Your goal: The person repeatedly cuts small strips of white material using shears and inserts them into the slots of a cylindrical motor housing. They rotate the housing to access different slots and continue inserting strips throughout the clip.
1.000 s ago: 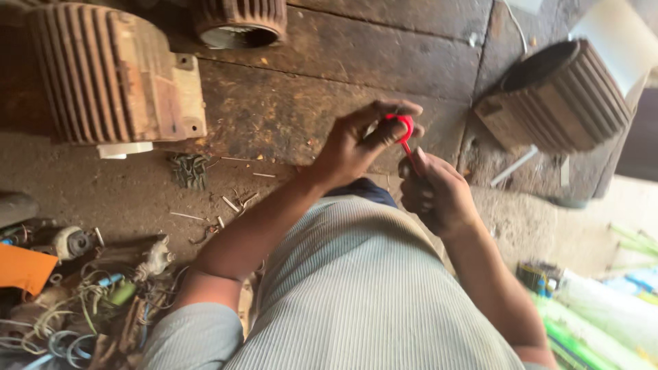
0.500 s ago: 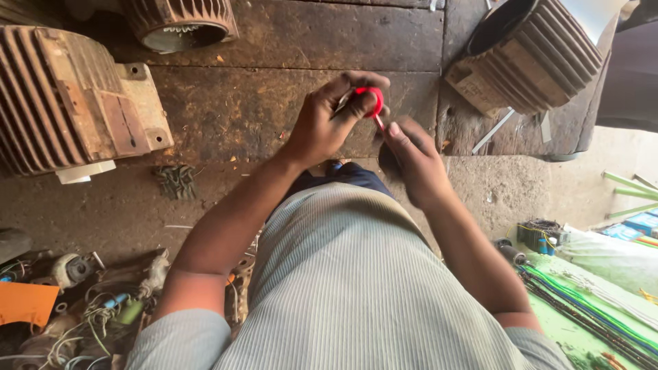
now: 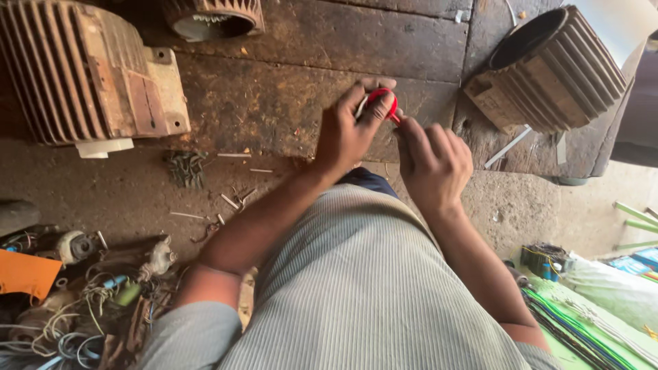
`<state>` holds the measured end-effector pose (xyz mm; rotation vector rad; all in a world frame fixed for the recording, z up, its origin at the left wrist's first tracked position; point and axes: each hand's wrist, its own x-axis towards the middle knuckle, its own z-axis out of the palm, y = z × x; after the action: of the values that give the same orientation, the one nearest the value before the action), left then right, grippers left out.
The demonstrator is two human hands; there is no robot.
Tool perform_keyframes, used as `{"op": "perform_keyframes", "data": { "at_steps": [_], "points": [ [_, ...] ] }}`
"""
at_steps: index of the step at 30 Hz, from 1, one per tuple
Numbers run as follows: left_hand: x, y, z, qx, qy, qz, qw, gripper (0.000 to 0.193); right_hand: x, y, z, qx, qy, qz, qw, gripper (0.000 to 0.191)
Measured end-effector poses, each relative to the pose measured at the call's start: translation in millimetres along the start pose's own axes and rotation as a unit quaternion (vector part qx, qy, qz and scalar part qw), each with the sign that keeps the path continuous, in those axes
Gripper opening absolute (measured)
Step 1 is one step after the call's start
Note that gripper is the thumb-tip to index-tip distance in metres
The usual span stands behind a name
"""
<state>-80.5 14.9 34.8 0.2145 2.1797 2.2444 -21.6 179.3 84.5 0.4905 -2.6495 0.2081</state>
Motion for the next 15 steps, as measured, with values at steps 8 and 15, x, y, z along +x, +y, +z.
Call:
{"op": "perform_keyframes", "data": {
  "at_steps": [8,15],
  "points": [
    [4.8,-2.6,-12.6,-0.106,-0.116,-0.012,0.988,0.021,4.6,4.3,4.2,0.499,-0.159,0.315,0.792,0.017],
    [4.6,-4.3,12.5,-0.231,-0.054,-0.04,0.97,0.024,0.8,4.1,4.5,0.207,-0.074,0.172,0.96,0.012]
  ]
}}
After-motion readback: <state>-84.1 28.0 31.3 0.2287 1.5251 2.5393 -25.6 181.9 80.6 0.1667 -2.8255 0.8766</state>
